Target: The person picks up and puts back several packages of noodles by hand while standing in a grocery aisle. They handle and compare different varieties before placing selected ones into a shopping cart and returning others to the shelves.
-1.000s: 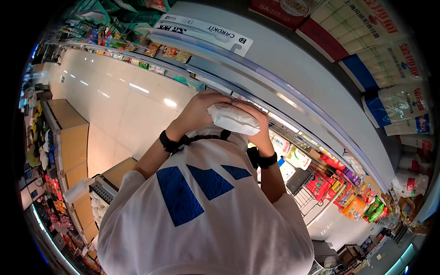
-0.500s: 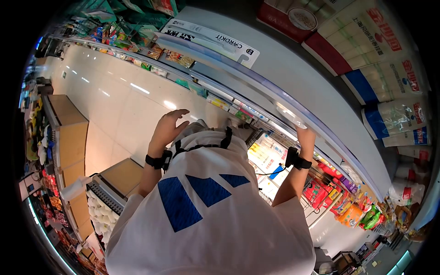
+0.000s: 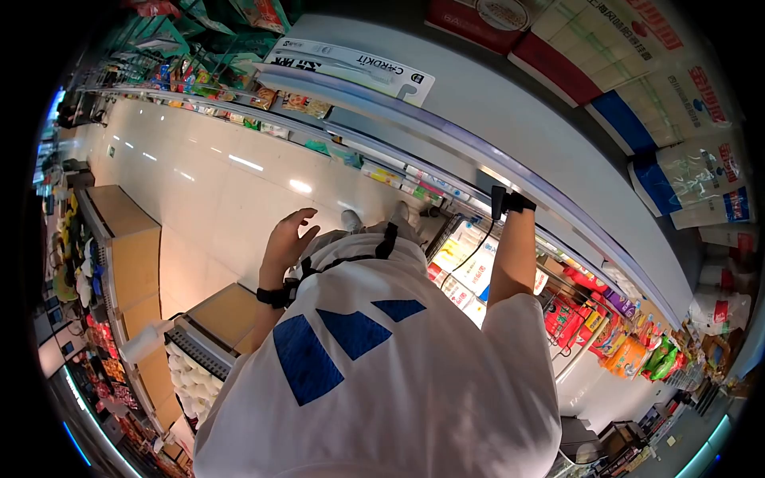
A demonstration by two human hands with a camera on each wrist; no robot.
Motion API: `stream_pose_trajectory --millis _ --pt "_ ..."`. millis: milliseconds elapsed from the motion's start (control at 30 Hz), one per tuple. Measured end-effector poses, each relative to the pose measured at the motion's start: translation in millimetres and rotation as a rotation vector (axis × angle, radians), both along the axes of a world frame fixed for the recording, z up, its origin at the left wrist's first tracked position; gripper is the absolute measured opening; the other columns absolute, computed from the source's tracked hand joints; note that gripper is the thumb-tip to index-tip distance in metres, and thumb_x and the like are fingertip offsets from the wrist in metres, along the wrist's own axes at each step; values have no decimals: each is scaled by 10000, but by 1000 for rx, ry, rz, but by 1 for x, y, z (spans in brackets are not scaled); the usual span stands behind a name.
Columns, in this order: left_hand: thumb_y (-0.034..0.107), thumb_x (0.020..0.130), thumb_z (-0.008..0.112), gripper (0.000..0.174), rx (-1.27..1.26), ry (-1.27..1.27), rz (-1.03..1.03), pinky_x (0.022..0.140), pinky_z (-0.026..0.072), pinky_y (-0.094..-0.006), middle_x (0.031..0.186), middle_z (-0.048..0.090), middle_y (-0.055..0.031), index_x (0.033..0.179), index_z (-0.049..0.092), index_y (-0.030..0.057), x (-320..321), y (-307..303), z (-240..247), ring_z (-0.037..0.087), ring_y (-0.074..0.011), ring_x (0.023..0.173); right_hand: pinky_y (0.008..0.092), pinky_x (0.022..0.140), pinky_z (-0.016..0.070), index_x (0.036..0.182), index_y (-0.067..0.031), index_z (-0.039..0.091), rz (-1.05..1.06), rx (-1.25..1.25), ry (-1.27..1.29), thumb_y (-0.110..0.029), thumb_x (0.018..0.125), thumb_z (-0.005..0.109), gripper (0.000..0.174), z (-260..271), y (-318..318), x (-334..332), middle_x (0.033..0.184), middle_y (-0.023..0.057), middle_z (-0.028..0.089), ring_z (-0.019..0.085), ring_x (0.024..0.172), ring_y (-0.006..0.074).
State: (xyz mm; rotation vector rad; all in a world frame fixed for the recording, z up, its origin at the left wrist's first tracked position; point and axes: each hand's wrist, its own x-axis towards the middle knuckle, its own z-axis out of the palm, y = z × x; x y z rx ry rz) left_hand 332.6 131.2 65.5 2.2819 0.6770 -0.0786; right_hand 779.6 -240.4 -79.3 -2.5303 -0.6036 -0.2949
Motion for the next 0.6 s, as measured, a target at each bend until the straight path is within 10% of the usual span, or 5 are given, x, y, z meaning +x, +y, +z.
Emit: stream_pose_trajectory --millis 267,600 --pt "203 885 725 390 -38 -30 -32 866 559 -410 1185 707 -163 1235 649 49 -37 16 -18 701 -330 1008 476 947 480 1257 -31 630 -137 129 -32 -260 888 704 440 15 57 -58 1246 211 649 600 1160 373" --pt "288 892 718 451 -62 70 -212 909 537 -466 1166 696 -211 1267 604 64 -129 66 -40 667 -390 1077 368 853 543 1160 -24 646 -411 530 126 -48 875 674 288 41 54 -314 1209 143 599 629 1050 273"
